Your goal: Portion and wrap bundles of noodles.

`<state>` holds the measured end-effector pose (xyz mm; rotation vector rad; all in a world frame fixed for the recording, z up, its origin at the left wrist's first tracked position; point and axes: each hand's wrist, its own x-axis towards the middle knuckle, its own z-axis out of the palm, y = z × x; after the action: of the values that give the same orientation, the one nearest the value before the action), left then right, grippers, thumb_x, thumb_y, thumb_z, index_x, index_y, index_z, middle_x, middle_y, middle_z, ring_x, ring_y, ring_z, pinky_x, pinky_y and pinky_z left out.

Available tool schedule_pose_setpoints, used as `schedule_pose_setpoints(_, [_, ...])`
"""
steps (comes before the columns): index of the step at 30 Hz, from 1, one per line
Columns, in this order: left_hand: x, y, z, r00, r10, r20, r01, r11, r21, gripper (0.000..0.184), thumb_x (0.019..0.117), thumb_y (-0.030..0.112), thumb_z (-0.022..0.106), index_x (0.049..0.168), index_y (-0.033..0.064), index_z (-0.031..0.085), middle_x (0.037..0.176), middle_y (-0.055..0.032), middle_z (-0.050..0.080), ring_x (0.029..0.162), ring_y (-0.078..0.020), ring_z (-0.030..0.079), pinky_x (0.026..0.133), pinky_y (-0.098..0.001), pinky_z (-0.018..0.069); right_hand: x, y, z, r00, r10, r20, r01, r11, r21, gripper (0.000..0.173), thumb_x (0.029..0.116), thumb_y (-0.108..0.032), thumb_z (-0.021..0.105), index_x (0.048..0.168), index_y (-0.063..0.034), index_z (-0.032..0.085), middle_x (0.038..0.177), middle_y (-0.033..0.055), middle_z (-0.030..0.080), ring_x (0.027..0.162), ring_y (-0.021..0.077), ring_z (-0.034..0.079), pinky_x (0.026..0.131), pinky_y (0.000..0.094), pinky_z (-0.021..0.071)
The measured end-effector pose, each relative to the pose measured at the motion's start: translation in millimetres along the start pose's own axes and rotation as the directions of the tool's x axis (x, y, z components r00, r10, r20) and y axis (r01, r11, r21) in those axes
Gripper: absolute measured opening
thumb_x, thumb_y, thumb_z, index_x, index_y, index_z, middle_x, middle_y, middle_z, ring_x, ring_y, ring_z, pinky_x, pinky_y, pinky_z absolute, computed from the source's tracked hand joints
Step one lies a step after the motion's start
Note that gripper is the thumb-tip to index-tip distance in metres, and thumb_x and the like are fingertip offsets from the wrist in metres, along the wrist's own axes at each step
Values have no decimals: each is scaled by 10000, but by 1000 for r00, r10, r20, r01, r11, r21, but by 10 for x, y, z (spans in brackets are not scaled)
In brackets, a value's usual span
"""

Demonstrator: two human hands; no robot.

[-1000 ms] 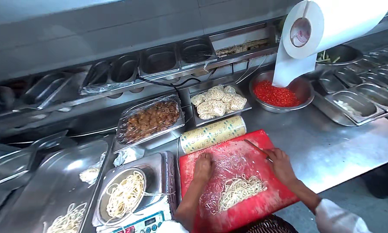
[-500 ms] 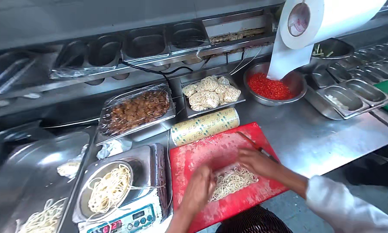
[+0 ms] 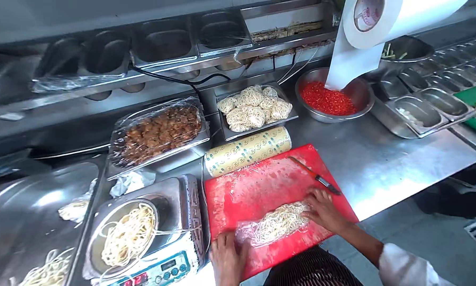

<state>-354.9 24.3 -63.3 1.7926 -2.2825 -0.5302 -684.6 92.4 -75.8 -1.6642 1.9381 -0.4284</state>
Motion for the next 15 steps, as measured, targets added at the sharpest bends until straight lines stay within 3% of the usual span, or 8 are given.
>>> schedule_pose_setpoints(2, [33,14,-48,997,58,47,-54,995,-82,382,892,258,701,1017,-102,724,1136,-318,658,1142,-540,583,966,-661,446,-34,-55,-42,999,-1,36,1,1000,10,447,1005,-366,616,1209,29,665,1348,248,593,1314,441,510,1100,583,373])
schedule_pose_setpoints(3, [25,37,-60,995,94,43,-83,973,-215,341,897,179,652,1025,-133,705,1140,-320,647,1144,-507,586,997,-620,444,-61,-112,-72,998,39,51,-42,998,53,419,1015,-302,605,1219,61,647,1285,254,630,1257,416,570,1088,541,418])
schedule_pose_setpoints(5, [-23,198,-87,992,124,-27,-119,833,-540,338,901,65,549,1106,-189,637,1221,-328,587,1197,-391,564,1075,-476,434,-71,-247,-139,982,161,95,-180,951,253,407,1021,-237,592,1263,90,564,1108,263,657,1034,373,660,945,496,516])
schedule_pose_setpoints(7, [-35,469,-74,979,147,-143,-205,711,-673,353,893,45,512,1132,-196,607,1264,-314,573,1217,-301,565,1074,-379,451,-25,-400,-148,971,228,76,-238,871,429,420,993,-205,621,1289,79,532,1066,252,664,969,347,677,901,488,543])
schedule_pose_setpoints(9, [3,753,-2,960,189,-206,-279,698,-660,353,909,32,517,1157,-211,582,1313,-336,569,1250,-340,578,1082,-401,463,65,-607,-144,971,233,49,-228,852,471,428,985,-183,630,1326,60,538,1159,241,674,1055,325,686,962,467,542])
schedule_pose_setpoints(12, [110,1044,269,912,284,-296,-405,731,-549,362,948,88,490,1127,-207,601,1310,-334,597,1261,-432,583,1115,-498,438,151,-896,-57,993,113,20,-111,902,418,372,994,-144,612,1301,66,607,1247,256,650,1163,344,648,1041,455,503])
schedule_pose_setpoints(15, [196,1142,488,888,301,-349,-450,730,-514,402,1004,130,413,1145,-201,591,1297,-316,615,1267,-415,587,1133,-487,419,157,-1097,42,1000,13,-16,-6,924,383,324,939,1,600,1252,62,658,1243,255,656,1156,356,650,1040,455,500])
